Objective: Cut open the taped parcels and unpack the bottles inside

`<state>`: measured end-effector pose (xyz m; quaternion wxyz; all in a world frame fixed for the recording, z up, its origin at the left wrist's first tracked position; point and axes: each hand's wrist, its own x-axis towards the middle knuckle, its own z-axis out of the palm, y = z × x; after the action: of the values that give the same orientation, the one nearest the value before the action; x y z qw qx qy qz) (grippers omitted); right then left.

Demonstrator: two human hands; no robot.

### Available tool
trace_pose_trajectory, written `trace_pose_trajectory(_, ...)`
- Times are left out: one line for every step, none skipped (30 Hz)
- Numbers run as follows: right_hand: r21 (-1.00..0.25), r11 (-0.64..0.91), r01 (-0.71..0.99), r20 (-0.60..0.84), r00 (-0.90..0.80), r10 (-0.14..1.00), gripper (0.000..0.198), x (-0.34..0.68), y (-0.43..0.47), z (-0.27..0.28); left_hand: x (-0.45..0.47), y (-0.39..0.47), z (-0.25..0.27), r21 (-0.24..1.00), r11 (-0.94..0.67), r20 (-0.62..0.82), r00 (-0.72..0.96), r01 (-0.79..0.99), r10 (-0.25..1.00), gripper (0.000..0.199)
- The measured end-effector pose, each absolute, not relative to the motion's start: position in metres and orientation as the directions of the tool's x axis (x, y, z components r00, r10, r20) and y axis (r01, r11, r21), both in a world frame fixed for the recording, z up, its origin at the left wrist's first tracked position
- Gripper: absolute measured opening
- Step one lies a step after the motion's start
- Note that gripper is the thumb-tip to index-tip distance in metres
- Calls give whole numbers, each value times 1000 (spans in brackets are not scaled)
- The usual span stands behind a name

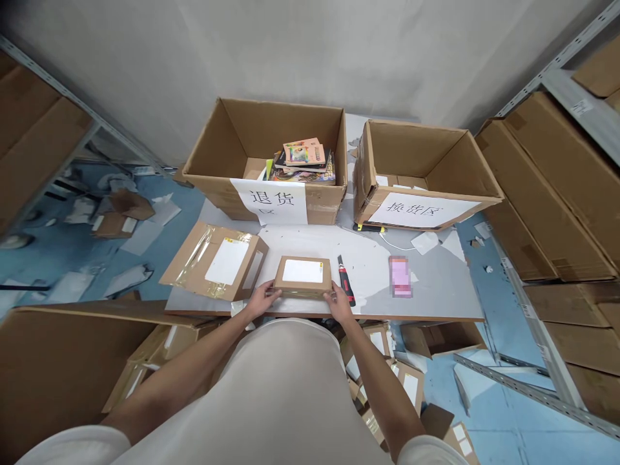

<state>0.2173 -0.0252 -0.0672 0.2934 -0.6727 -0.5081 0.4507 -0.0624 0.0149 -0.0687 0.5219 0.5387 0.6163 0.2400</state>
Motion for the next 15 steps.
trace_pose_trajectory(-838, -299, 457, -289, 93, 953, 51, 219, -22, -62, -63, 16, -62, 848, 275, -356, 104, 454, 929, 44)
trace_pose_trajectory(-819, -289, 495, -273, 106, 956, 48, 220, -19, -57, -62, 18, -55, 830, 253, -334, 80, 497, 939, 41)
trace_pose_trajectory(-799, -286, 529, -263, 121, 957, 46, 220, -15, -52, -61, 20, -48, 806, 245, -325, 57, 539, 944, 41)
trace_pose_trajectory(-779, -290, 556, -258, 136, 956, 47, 220, -10, -49, -59, 23, -43, 781, 251, -327, 33, 572, 944, 43)
trace_pose_trajectory(-761, -300, 575, -260, 152, 953, 48, 220, -6, -47, -57, 25, -39, 761, 265, -337, 12, 593, 941, 45)
trace_pose_trajectory(-748, -313, 585, -267, 166, 949, 50, 219, -1, -46, -54, 29, -36, 746, 282, -349, -6, 603, 937, 47)
trace_pose_trajectory(-741, -324, 588, -276, 173, 945, 52, 218, 3, -46, -51, 32, -34, 738, 298, -361, -19, 605, 933, 49)
trace_pose_trajectory(-734, -333, 591, -284, 178, 942, 53, 218, 7, -48, -48, 35, -34, 734, 311, -369, -30, 603, 929, 50)
trace_pose_trajectory(-730, -340, 593, -291, 180, 940, 54, 218, 10, -49, -46, 38, -34, 735, 322, -374, -39, 597, 927, 50)
trace_pose_trajectory(-728, -344, 593, -297, 179, 938, 54, 218, 13, -51, -45, 40, -36, 736, 330, -378, -46, 590, 925, 51)
trace_pose_trajectory(-730, -345, 590, -302, 175, 937, 54, 219, 15, -53, -45, 42, -38, 739, 340, -384, -51, 582, 922, 51)
trace_pose_trajectory(-734, -345, 586, -305, 170, 937, 53, 220, 16, -54, -45, 43, -40, 743, 350, -391, -53, 570, 919, 51)
trace_pose_trajectory(-740, -342, 579, -307, 163, 938, 53, 222, 16, -55, -46, 43, -43, 750, 359, -399, -53, 555, 915, 50)
trace_pose_trajectory(-749, -339, 569, -308, 153, 939, 54, 224, 15, -57, -48, 42, -46, 759, 369, -408, -50, 536, 912, 50)
trace_pose_trajectory(-759, -334, 559, -310, 142, 940, 54, 226, 13, -58, -50, 40, -49, 770, 380, -418, -45, 513, 907, 50)
